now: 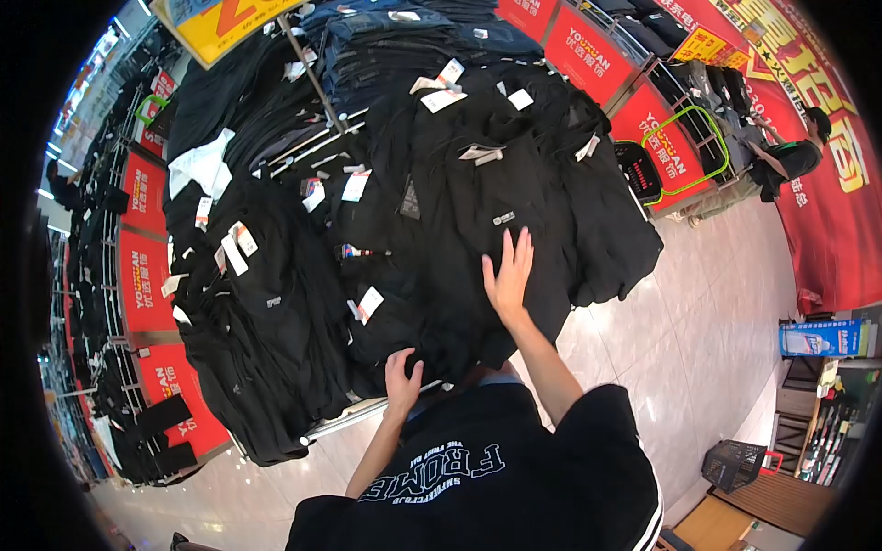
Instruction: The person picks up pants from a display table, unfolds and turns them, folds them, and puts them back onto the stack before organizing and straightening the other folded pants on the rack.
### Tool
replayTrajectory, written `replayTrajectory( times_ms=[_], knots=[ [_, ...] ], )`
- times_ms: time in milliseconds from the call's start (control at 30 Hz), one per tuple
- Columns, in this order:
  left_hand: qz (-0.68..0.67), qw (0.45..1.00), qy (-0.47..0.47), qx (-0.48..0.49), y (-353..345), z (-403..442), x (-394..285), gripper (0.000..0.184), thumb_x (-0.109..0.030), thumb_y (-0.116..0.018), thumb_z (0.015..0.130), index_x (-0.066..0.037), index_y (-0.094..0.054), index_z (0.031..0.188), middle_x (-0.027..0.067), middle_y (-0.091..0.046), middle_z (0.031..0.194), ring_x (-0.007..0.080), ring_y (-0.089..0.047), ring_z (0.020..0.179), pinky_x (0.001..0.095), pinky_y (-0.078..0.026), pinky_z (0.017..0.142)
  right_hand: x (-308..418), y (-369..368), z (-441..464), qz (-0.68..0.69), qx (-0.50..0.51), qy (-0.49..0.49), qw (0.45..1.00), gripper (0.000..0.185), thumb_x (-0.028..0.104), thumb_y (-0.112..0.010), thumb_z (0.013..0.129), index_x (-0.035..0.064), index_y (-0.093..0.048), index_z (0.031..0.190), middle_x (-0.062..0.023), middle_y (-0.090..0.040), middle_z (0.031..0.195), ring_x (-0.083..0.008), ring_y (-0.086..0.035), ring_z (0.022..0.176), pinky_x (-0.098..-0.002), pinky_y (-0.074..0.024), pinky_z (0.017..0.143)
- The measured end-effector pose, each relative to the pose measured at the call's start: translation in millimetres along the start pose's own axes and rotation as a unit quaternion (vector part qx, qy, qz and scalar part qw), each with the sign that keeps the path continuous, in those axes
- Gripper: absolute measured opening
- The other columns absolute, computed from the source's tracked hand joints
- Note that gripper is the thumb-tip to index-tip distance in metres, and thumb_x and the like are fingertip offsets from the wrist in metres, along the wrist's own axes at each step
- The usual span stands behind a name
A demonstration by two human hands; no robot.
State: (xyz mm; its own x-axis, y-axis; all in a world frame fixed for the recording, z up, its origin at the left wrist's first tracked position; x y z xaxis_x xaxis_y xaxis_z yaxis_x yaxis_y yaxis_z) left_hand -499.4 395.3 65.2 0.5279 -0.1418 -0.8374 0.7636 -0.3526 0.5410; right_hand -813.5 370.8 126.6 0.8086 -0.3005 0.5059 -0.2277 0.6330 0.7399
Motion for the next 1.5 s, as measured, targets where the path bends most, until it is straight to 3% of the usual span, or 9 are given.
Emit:
replayTrajectory(
  times_ms=[333, 633, 833, 933, 1033, 1200, 1300, 1367, 1500],
  knots=[
    [-0.065, 0.992, 0.095, 0.049, -24.2, 58.5, -5.9, 0.027, -0.018, -0.067, 0.093, 0.000, -0.064, 0.113, 0.0116, -0.070, 0.100, 0.0183, -0.068, 0.088, 0.0311, -0.054, 0.080, -11.8, 14.2, 146.7, 0.155, -0.050, 0.081, 0.983, 0.045, 0.013, -0.070, 0.086, 0.0022, -0.058, 0.128, -0.0176, -0.056, 0.130, -0.0370, -0.054, 0.115, -0.0424, -0.0439, 0.099],
    [0.084, 0.992, 0.053, -0.075, -28.5, 69.7, -46.7, 0.023, -0.017, -0.071, 0.087, -0.003, -0.066, 0.105, 0.0151, -0.064, 0.107, 0.0341, -0.059, 0.105, 0.0428, -0.045, 0.095, -20.4, -84.0, 283.7, 0.115, -0.013, 0.078, 0.990, 0.027, 0.021, -0.079, 0.078, 0.0073, -0.064, 0.097, -0.0121, -0.059, 0.090, -0.0322, -0.056, 0.091, -0.0428, -0.0457, 0.083],
    [0.258, 0.918, 0.163, -0.253, -7.0, 85.2, 9.5, 0.055, -0.031, -0.077, 0.084, 0.000, -0.054, 0.124, 0.0197, -0.061, 0.111, 0.0348, -0.056, 0.110, 0.0415, -0.044, 0.097, 40.7, -7.7, 227.9, 0.105, -0.160, 0.061, 0.980, 0.033, 0.014, -0.075, 0.081, 0.0060, -0.063, 0.110, -0.0177, -0.060, 0.113, -0.0358, -0.054, 0.110, -0.0447, -0.0437, 0.093],
    [-0.161, 0.829, 0.402, -0.354, -20.1, 66.7, 77.4, 0.044, -0.031, -0.072, 0.089, 0.007, -0.059, 0.108, 0.0209, -0.063, 0.106, 0.0301, -0.061, 0.098, 0.0391, -0.048, 0.087, 87.3, -9.9, 179.1, 0.297, -0.032, 0.131, 0.945, 0.030, 0.014, -0.071, 0.084, 0.0041, -0.061, 0.110, -0.0174, -0.060, 0.116, -0.0360, -0.055, 0.110, -0.0445, -0.0439, 0.095],
    [-0.030, 0.810, 0.424, -0.404, -22.3, 42.6, 82.2, 0.039, -0.032, -0.069, 0.092, 0.004, -0.059, 0.101, 0.0153, -0.064, 0.097, 0.0238, -0.060, 0.089, 0.0369, -0.049, 0.084, 128.4, -76.9, 153.3, 0.367, 0.212, 0.185, 0.887, 0.032, 0.017, -0.071, 0.085, 0.0032, -0.061, 0.112, -0.0166, -0.061, 0.115, -0.0373, -0.056, 0.108, -0.0438, -0.0459, 0.094],
    [-0.236, 0.790, 0.487, -0.288, -47.3, 12.4, 106.7, 0.039, -0.032, -0.070, 0.093, 0.001, -0.056, 0.109, 0.0096, -0.061, 0.098, 0.0173, -0.056, 0.092, 0.0319, -0.047, 0.085, 185.1, -230.5, 142.2, 0.230, 0.394, 0.267, 0.849, 0.054, 0.031, -0.075, 0.083, -0.0014, -0.055, 0.122, -0.0220, -0.061, 0.113, -0.0398, -0.057, 0.109, -0.0469, -0.0478, 0.093],
    [-0.266, 0.798, 0.484, -0.240, -47.2, 10.0, 122.0, 0.033, -0.029, -0.070, 0.093, 0.000, -0.060, 0.105, 0.0061, -0.062, 0.093, 0.0143, -0.055, 0.086, 0.0290, -0.047, 0.081, 224.9, -292.7, 158.6, 0.119, 0.442, 0.258, 0.851, 0.066, 0.040, -0.077, 0.079, -0.0008, -0.054, 0.126, -0.0204, -0.057, 0.129, -0.0389, -0.053, 0.119, -0.0449, -0.0447, 0.099],
    [-0.268, 0.795, 0.490, -0.238, -47.1, 11.0, 124.2, 0.032, -0.029, -0.071, 0.092, -0.001, -0.062, 0.101, 0.0041, -0.062, 0.089, 0.0129, -0.055, 0.083, 0.0280, -0.046, 0.076, 242.6, -312.7, 162.2, 0.063, 0.277, 0.328, 0.901, 0.082, 0.052, -0.079, 0.074, -0.0005, -0.053, 0.132, -0.0177, -0.055, 0.131, -0.0395, -0.046, 0.123, -0.0524, -0.0395, 0.101],
    [-0.272, 0.794, 0.505, -0.204, -37.0, 16.4, 111.2, 0.031, -0.030, -0.071, 0.091, -0.001, -0.061, 0.100, 0.0031, -0.061, 0.085, 0.0115, -0.055, 0.079, 0.0274, -0.046, 0.073, 252.3, -340.4, 133.1, -0.088, 0.329, 0.333, 0.879, 0.081, 0.055, -0.080, 0.070, 0.0023, -0.059, 0.127, -0.0134, -0.056, 0.129, -0.0341, -0.047, 0.122, -0.0493, -0.0398, 0.097]
  ],
)
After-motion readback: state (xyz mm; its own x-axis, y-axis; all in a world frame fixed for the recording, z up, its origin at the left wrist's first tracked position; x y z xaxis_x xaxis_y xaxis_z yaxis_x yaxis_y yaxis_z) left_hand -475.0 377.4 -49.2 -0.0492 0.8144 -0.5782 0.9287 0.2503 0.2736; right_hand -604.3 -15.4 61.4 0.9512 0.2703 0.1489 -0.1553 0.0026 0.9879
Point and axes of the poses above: each hand's wrist, its own z-axis towards the middle knuckle, its own y-axis out of the back of the hand, x = y × z, the point moved 6 cm from there along z, towards the middle knuckle
